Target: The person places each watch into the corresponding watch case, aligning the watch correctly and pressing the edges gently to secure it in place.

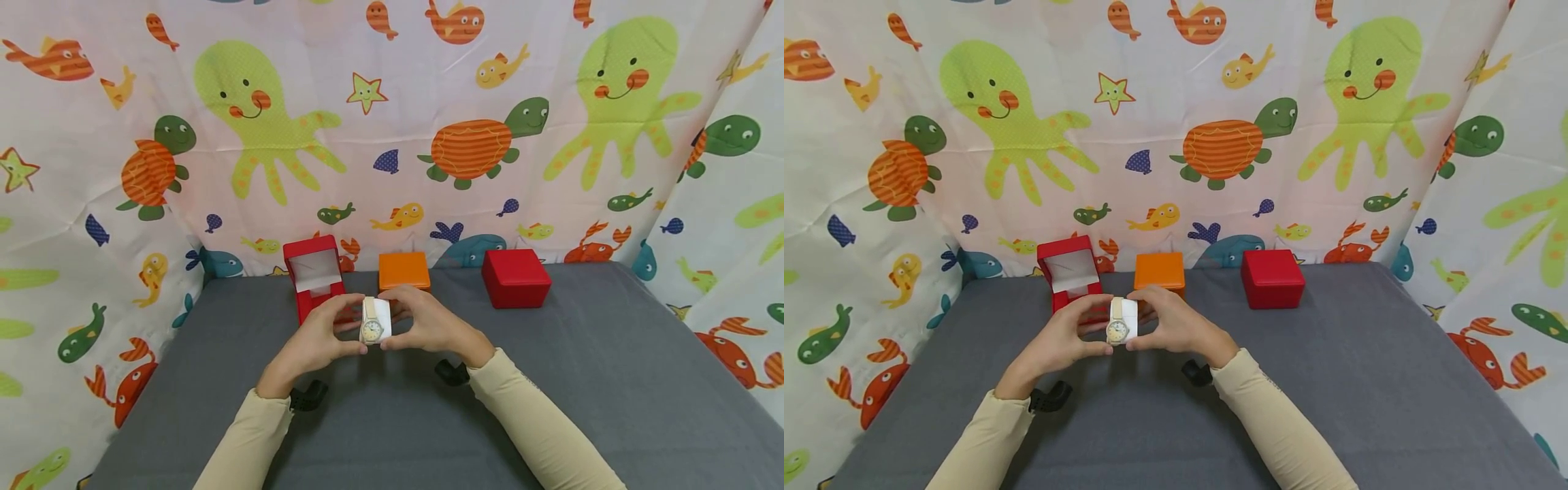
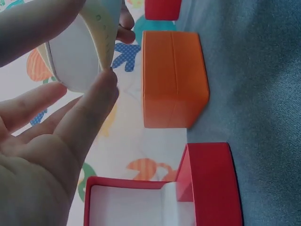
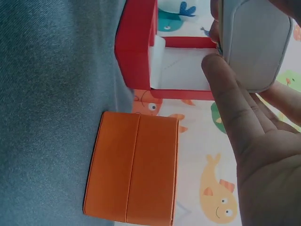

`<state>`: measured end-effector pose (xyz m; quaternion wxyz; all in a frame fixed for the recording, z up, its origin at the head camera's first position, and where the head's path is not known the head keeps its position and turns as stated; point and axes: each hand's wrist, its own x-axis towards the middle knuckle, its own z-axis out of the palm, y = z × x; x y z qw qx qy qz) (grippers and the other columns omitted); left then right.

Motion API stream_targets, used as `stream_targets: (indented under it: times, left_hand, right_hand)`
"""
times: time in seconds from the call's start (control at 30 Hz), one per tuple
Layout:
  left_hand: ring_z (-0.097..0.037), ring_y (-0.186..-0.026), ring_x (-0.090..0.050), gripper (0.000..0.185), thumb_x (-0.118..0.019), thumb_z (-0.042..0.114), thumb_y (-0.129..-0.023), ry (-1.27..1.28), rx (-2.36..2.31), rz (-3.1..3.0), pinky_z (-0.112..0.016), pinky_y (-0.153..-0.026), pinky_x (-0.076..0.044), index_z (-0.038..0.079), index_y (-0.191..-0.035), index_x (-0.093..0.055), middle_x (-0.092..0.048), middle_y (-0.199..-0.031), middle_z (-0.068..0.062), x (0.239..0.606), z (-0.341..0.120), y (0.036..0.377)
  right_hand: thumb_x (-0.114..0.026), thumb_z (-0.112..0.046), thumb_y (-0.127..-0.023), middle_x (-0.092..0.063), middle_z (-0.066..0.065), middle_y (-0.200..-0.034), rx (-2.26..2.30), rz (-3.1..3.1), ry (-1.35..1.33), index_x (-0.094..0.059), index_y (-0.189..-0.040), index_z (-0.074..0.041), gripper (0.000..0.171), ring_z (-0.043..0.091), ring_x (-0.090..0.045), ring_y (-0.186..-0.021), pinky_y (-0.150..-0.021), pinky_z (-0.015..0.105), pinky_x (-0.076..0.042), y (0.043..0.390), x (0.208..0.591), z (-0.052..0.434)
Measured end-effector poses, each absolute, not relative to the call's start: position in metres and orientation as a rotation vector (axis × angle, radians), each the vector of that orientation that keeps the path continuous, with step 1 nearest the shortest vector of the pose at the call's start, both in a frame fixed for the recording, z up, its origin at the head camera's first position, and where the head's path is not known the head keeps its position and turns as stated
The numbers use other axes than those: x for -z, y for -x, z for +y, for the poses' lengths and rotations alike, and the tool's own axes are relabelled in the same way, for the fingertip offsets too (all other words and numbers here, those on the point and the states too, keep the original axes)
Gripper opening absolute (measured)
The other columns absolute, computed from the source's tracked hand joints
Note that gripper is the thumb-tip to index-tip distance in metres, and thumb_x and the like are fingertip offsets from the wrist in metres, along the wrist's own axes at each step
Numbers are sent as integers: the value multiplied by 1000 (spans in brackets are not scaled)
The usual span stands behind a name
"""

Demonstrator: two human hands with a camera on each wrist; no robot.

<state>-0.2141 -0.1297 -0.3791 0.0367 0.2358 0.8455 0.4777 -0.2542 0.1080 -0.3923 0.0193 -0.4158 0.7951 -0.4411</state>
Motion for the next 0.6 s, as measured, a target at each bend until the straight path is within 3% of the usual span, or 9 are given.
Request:
stream_targets:
  times: [0.23, 0.43, 0.6]
  left_hand:
    - [-30, -112, -57, 80, -85, 7, -68, -741, -1495, 2592, -41, -84, -53, 9, -138, -46, -49, -133, -8, 379, -127, 213]
    - [-29, -112, -57, 80, -86, 11, -69, -744, -1542, 2584, -43, -84, -53, 10, -138, -47, -52, -130, -8, 382, -126, 213]
    - [-26, -112, -57, 79, -85, 12, -70, -779, -1529, 2604, -45, -85, -52, 9, -139, -47, -53, -129, -7, 380, -123, 212]
  right_hand:
    - [-86, -21, -70, -55, 3, -114, 1428, 2435, 1274, -53, -128, -5, 68, 19, -63, -89, -82, 39, -55, 252, 389, 110]
    - [-84, -5, -70, -55, 16, -113, 1510, 2385, 1258, -52, -125, 6, 64, 32, -63, -87, -81, 50, -54, 238, 372, 108]
    - [-84, -15, -72, -56, 9, -111, 1512, 2387, 1311, -54, -125, 2, 63, 23, -62, -86, -79, 41, -56, 241, 376, 108]
